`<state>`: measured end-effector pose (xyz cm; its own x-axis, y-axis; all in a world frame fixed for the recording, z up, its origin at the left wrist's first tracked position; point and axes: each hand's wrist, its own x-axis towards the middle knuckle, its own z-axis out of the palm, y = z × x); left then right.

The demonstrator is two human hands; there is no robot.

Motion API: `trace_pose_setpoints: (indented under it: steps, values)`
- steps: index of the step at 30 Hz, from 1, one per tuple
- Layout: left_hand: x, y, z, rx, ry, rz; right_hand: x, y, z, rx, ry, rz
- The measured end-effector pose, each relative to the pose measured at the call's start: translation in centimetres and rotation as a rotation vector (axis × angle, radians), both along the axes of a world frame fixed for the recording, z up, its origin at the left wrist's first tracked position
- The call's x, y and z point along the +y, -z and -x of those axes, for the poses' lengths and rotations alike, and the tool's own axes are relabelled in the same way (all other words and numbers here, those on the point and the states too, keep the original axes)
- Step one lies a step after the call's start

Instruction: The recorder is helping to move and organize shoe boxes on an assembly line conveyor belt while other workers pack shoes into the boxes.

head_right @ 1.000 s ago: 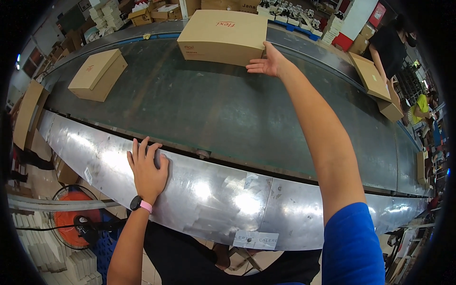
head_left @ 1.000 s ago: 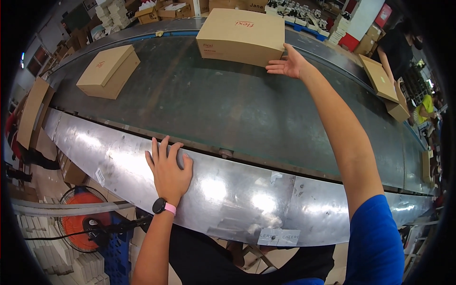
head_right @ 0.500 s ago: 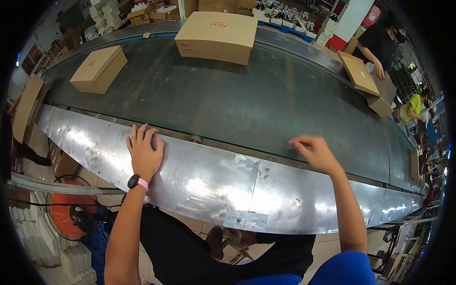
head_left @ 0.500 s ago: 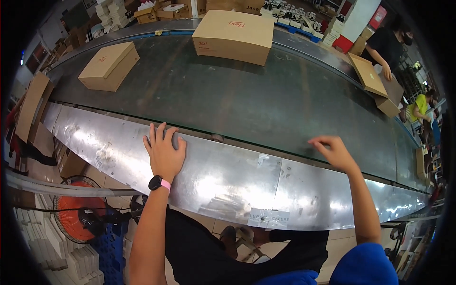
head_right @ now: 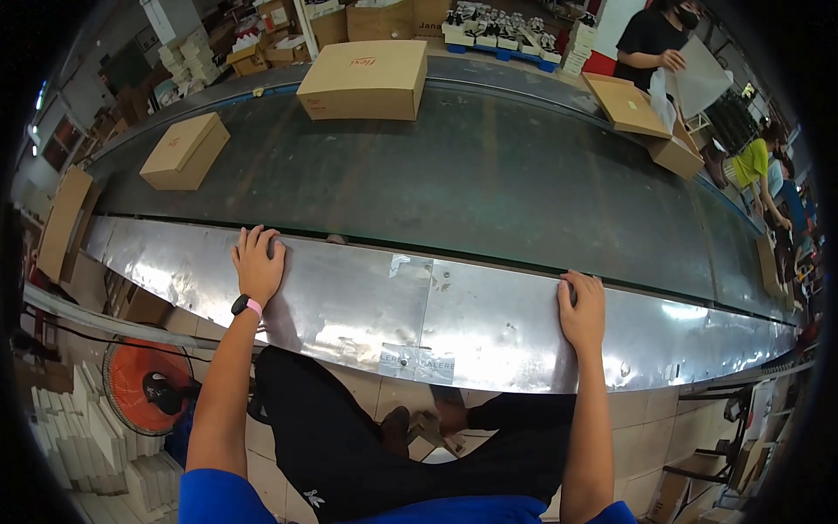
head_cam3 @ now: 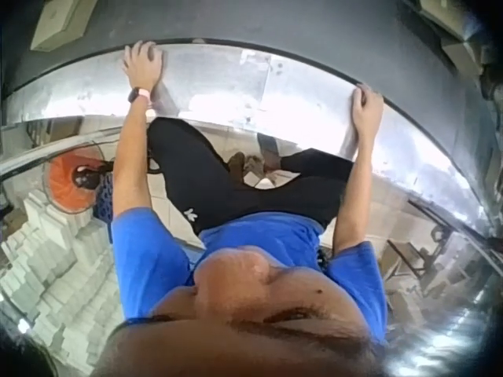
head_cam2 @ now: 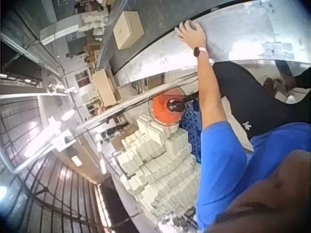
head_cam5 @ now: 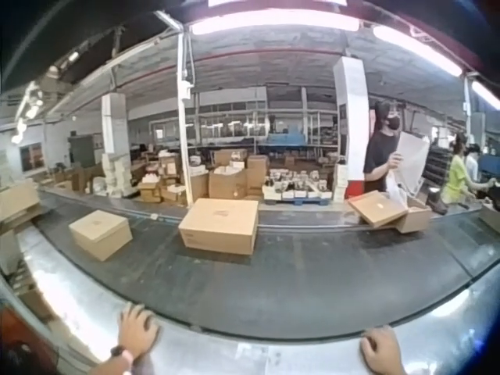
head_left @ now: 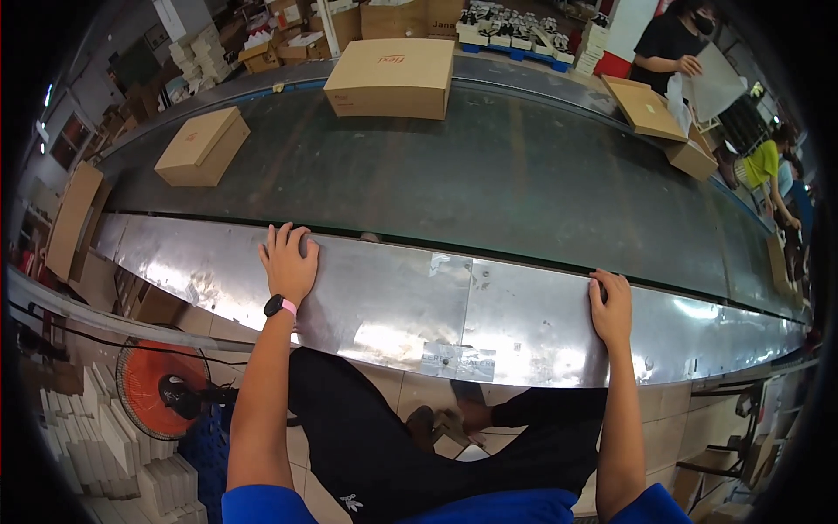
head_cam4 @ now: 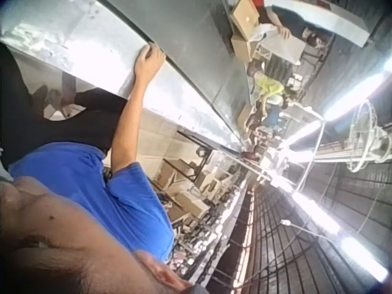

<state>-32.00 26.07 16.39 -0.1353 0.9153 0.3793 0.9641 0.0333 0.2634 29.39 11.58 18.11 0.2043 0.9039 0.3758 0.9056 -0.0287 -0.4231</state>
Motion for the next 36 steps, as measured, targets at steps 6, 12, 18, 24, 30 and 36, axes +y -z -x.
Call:
trace_pose_setpoints:
  steps: [6, 12, 18, 24, 30, 36]
  values:
    - [-0.22, 0.05, -0.04, -0.017, 0.005, -0.004, -0.08, -0.34, -0.47, -0.009, -0.036, -0.046]
    - [-0.17, -0.13, -0.14, -0.015, -0.002, 0.003, -0.05, -0.11, -0.38, -0.041, -0.033, -0.034]
    - [-0.2, -0.12, -0.04, -0.026, 0.001, 0.008, -0.03, -0.52, -0.18, -0.058, -0.042, -0.021]
    - [-0.03, 0.06, -0.08, -0.033, 0.009, -0.007, 0.07, -0.82, -0.01, -0.075, -0.048, -0.031]
    - [-0.1, 0.11, -0.05, -0.032, 0.006, -0.012, 0.07, -0.75, -0.05, -0.076, -0.041, -0.021]
    - [-0.05, 0.13, -0.03, -0.027, 0.009, -0.017, 0.03, -0.51, -0.13, -0.084, -0.037, -0.016]
